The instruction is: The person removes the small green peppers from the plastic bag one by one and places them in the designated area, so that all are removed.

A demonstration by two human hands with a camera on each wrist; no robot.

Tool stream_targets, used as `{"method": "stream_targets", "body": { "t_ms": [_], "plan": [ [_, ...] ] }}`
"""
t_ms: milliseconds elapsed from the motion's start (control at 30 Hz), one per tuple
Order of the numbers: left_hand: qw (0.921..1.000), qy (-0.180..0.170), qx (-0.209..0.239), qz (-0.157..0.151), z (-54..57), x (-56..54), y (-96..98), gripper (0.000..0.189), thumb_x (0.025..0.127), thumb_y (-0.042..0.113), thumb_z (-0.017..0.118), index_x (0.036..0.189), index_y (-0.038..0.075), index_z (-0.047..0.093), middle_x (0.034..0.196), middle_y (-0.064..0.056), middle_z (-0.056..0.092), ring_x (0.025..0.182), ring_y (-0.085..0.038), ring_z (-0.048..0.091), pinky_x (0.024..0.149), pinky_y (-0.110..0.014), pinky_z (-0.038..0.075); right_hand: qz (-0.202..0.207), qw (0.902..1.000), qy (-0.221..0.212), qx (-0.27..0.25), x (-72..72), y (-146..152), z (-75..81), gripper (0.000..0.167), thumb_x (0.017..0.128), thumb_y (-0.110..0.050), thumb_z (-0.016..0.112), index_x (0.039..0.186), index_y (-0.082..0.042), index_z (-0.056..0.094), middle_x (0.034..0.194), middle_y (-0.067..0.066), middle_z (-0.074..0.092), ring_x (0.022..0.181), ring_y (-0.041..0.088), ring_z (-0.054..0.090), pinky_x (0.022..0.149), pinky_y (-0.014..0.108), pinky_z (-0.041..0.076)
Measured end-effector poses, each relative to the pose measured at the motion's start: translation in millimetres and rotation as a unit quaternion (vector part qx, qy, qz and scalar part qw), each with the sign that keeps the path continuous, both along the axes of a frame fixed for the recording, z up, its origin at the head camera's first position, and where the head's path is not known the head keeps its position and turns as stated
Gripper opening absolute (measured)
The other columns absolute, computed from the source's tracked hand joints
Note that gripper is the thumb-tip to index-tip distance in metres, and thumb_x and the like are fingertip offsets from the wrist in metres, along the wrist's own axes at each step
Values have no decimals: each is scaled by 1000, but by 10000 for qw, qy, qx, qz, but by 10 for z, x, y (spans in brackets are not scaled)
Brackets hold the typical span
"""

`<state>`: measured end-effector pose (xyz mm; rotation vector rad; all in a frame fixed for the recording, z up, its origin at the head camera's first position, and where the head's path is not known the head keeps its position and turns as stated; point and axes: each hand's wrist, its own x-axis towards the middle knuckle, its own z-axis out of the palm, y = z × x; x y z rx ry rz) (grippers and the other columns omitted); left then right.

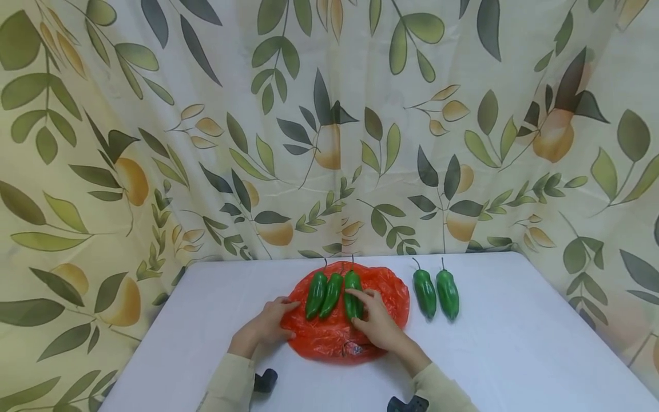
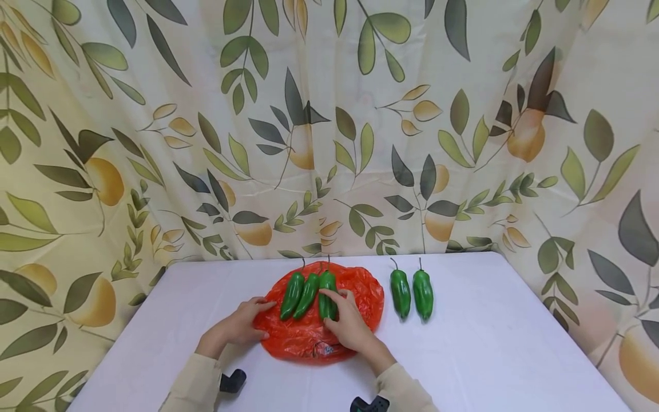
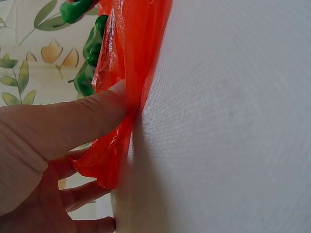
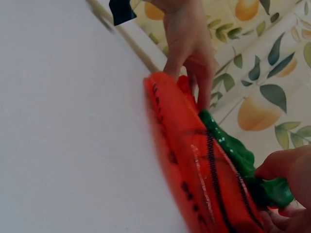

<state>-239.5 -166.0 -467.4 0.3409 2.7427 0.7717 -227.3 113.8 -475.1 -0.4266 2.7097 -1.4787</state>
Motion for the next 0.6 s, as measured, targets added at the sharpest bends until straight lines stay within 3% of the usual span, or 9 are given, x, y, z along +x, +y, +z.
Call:
{"method": "stream_targets", "body": {
  "t_ms": [200,467,600],
  "plan": [
    [10000,3,-3,-37,19,-3,-1,70,84,14,81,148,14,53,153,-16,43,138,-38,41,104,-60,51,-57,9999,36,-94,0,49,78,65,87,5,66,144,-21,53,147,23,37,108,27,54,76,27,53],
    [10000,4,27,-42,34,7,5,70,85,14,80,148,13,52,153,-16,43,138,-38,41,102,-60,52,-137,9999,-103,-13,89,183,192,64,87,3,67,144,-24,54,150,21,36,116,32,54,83,36,60],
    [10000,7,20,-37,46,28,14,70,84,14,81,148,13,52,153,-17,43,137,-38,41,102,-60,52,-143,9996,-234,-32,135,264,218,65,88,3,66,145,-24,53,154,22,32,116,33,54,78,33,59]
  ]
}}
